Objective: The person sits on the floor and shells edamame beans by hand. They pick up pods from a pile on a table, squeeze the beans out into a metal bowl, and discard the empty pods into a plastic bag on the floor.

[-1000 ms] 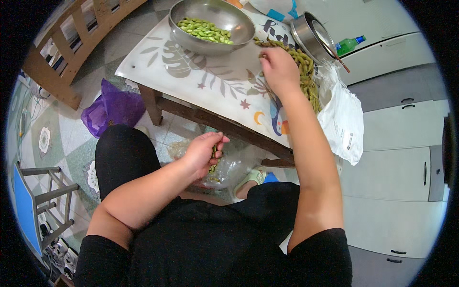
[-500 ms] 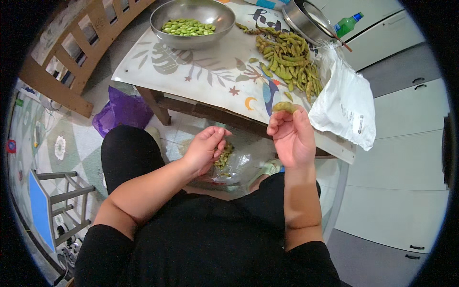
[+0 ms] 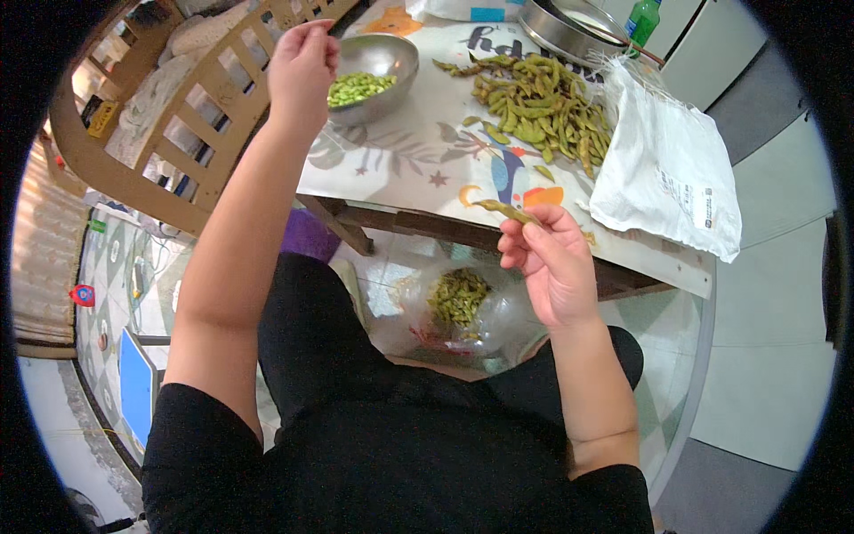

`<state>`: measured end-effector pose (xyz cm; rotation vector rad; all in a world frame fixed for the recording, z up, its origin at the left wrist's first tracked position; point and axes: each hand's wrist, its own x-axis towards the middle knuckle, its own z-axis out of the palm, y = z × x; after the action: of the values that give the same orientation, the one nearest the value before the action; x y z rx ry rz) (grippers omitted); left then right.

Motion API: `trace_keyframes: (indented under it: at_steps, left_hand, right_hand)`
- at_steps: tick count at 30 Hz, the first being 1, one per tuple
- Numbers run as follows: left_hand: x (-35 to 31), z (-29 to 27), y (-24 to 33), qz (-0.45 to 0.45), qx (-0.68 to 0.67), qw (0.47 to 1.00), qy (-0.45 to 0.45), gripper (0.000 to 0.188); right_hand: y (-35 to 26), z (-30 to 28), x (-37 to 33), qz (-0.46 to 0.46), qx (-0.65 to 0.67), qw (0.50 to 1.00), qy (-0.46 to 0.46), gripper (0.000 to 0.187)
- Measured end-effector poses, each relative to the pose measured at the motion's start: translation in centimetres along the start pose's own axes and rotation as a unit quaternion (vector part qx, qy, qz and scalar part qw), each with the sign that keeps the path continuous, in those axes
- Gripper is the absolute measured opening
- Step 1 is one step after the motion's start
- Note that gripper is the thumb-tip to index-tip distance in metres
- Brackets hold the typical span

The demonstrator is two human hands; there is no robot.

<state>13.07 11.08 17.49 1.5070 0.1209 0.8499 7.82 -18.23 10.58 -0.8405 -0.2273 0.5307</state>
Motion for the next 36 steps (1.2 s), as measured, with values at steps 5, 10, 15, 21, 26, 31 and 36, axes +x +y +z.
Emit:
trace_keyframes:
  at_steps: [5,10,15,21,26,31,36]
  left_hand:
    - [5.2,-1.3,-2.7,-0.112,0.164,0.974,-0.108,0.021]
    - [4.9,-0.6,-3.0,-0.164,0.065,0.983,-0.039,0.029]
    - [5.6,-2.2,-5.4,-0.09,0.122,0.985,-0.078,0.039]
    - [4.9,-2.3,-3.9,-0.042,0.155,0.986,-0.049,0.021]
    - [-4.5,0.9,-0.1,0.018,0.068,0.993,-0.09,0.015]
    - [-17.8,0.6,-1.3,-0.291,-0.082,0.928,-0.217,0.029]
    - [-20.6,0.4,-4.1,-0.432,-0.367,0.81,-0.148,0.025]
  right_hand:
    - [-0.1,-0.2,0.0,0.004,-0.015,1.0,0.01,0.015]
    - [-0.1,-0.6,0.1,0.01,-0.026,1.0,0.009,0.014]
    - [0.4,-0.3,0.4,0.032,-0.043,0.999,0.003,0.014]
    - [0.8,0.2,0.7,0.042,-0.033,0.998,-0.012,0.015]
    - [1.0,0.1,0.6,0.01,-0.048,0.999,-0.01,0.016]
    - [3.1,1.0,0.0,-0.046,-0.165,0.985,-0.031,0.017]
    - [5.8,0.5,-0.6,-0.002,-0.293,0.955,-0.049,0.018]
